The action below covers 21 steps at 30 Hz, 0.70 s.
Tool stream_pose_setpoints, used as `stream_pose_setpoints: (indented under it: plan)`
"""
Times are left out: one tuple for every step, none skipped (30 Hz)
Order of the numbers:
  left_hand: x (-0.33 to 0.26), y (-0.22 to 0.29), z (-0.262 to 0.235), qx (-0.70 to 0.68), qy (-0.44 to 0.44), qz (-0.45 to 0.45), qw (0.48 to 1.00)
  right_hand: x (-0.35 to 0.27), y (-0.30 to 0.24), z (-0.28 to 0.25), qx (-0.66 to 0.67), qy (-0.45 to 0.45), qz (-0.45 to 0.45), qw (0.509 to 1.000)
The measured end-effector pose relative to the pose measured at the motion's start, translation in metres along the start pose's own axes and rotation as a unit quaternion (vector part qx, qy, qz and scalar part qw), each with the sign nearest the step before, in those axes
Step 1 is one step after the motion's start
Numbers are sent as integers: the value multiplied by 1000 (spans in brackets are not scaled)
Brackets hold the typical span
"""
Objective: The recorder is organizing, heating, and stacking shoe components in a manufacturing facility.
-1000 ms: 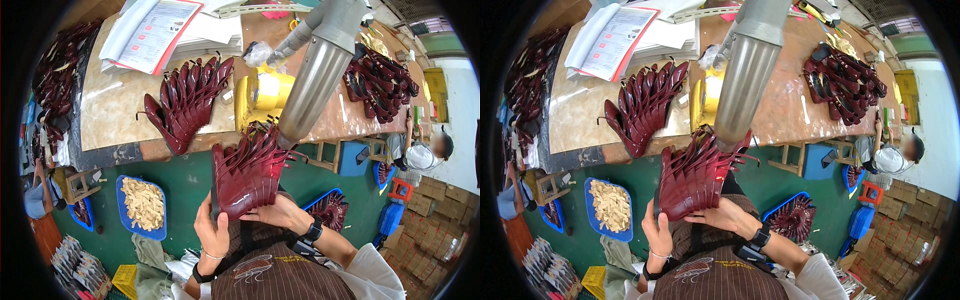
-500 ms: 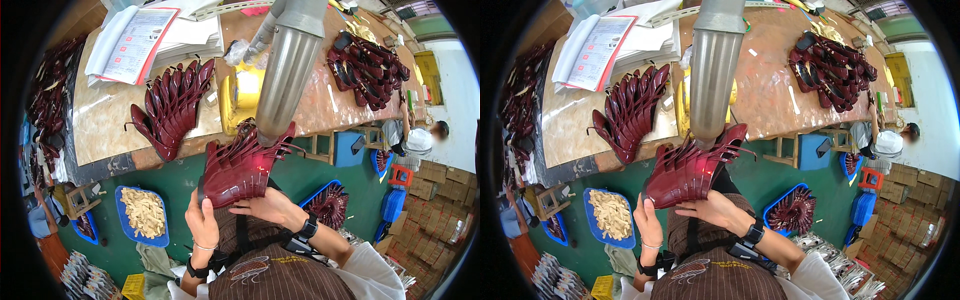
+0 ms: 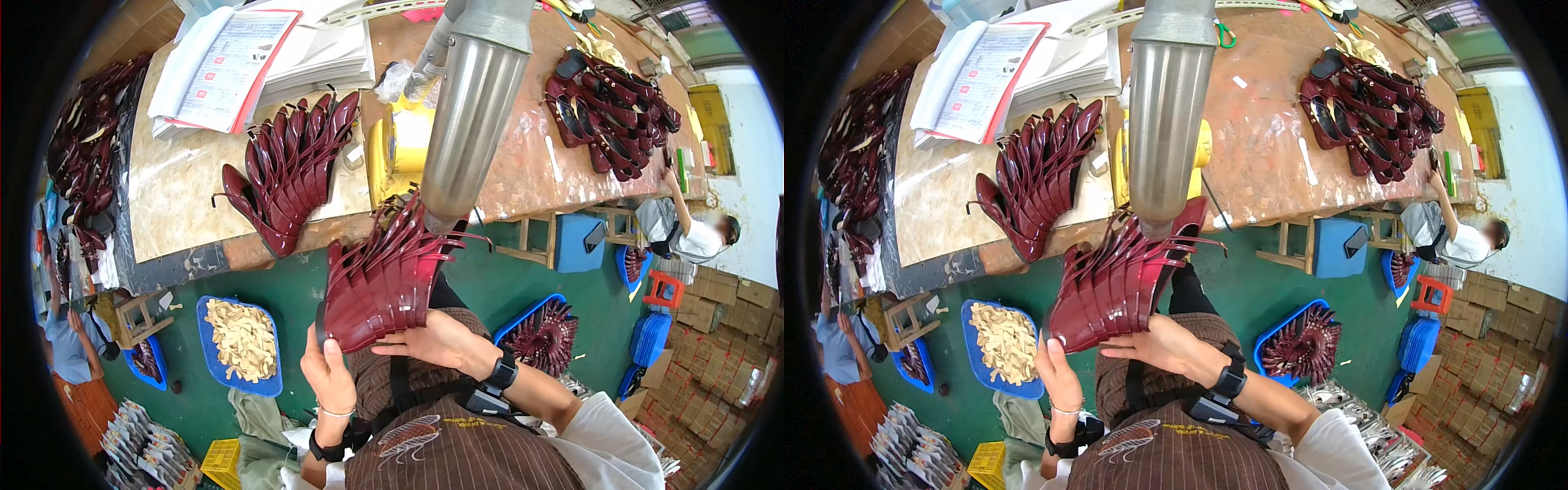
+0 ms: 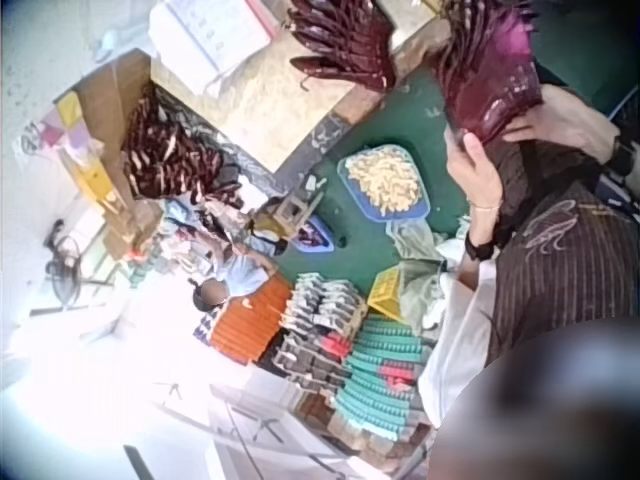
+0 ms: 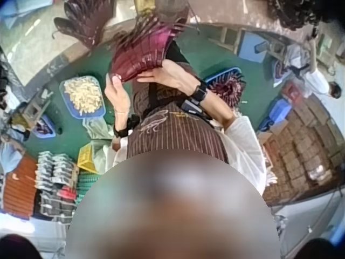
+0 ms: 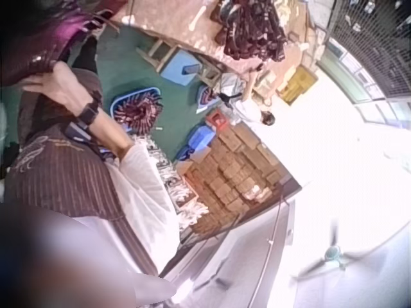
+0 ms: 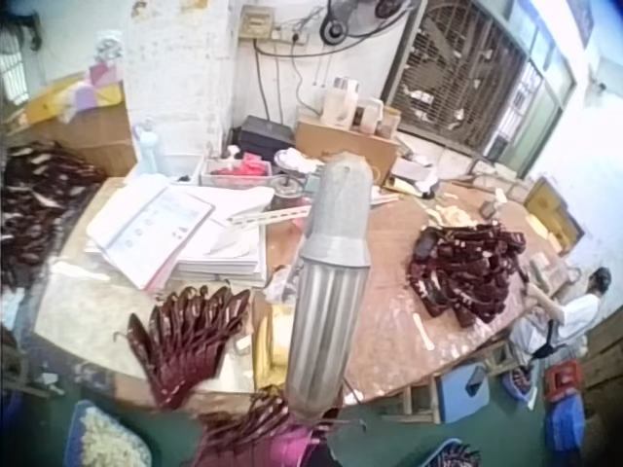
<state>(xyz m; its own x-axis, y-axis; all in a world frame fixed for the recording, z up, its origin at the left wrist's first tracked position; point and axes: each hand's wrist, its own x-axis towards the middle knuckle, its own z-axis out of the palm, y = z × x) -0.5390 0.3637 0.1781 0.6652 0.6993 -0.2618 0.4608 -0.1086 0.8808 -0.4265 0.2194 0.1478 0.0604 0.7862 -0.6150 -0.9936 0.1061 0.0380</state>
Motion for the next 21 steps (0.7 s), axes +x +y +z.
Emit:
stream_pose_setpoints:
  plan:
    - [3,1,3,-18,-17,14,1000,-3,-1,-2,0,1,-1,1000]
    - [4,-2,6,-22,-42,-5,999,-7,-3,-3,13,12,-17,1000]
    - [6,-4,10,-23,-41,-6,999,-10,-5,-5,26,22,-31,999]
    - [9,-6,15,-14,-67,-2,998,-14,-7,-5,30,40,-42,998]
    - [12,-6,20,-6,-92,1,996,-16,-8,-10,30,40,-44,998]
    - [14,-1,25,-1,-109,-2,994,-20,-9,-15,47,41,-65,996]
    - [17,0,31,-4,-111,0,994,-24,-10,-18,64,42,-87,993]
    - [20,-2,38,-1,-125,23,992,-30,-12,-20,61,45,-100,992]
    - [23,-1,45,3,-142,48,989,-35,-15,-22,61,45,-106,991]
    - [25,6,50,4,-164,34,986,-39,-16,-26,63,51,-124,989]
    - [27,9,56,4,-168,37,985,-43,-18,-29,65,57,-141,986]
    - [29,11,62,-3,-174,67,982,-48,-18,-32,66,62,-153,984]
    - [29,12,66,-10,-180,98,979,-51,-18,-34,67,62,-157,983]
    - [29,10,68,-13,-181,113,977,-52,-16,-37,67,64,-169,981]
    - [28,12,70,-14,-187,116,975,-56,-15,-39,68,68,-186,978]
    - [26,15,71,-3,-198,128,972,-61,-14,-40,70,69,-190,977]
    - [23,16,72,8,-208,140,968,-65,-13,-41,70,68,-191,977]
    - [19,10,71,-2,-211,146,967,-68,-10,-43,69,64,-188,978]
    - [14,8,67,2,-209,147,967,-71,-6,-46,70,60,-186,978]
    - [9,8,63,6,-219,154,963,-73,-1,-50,87,53,-183,978]
    - [4,7,56,11,-225,160,961,-74,4,-55,101,42,-177,978]
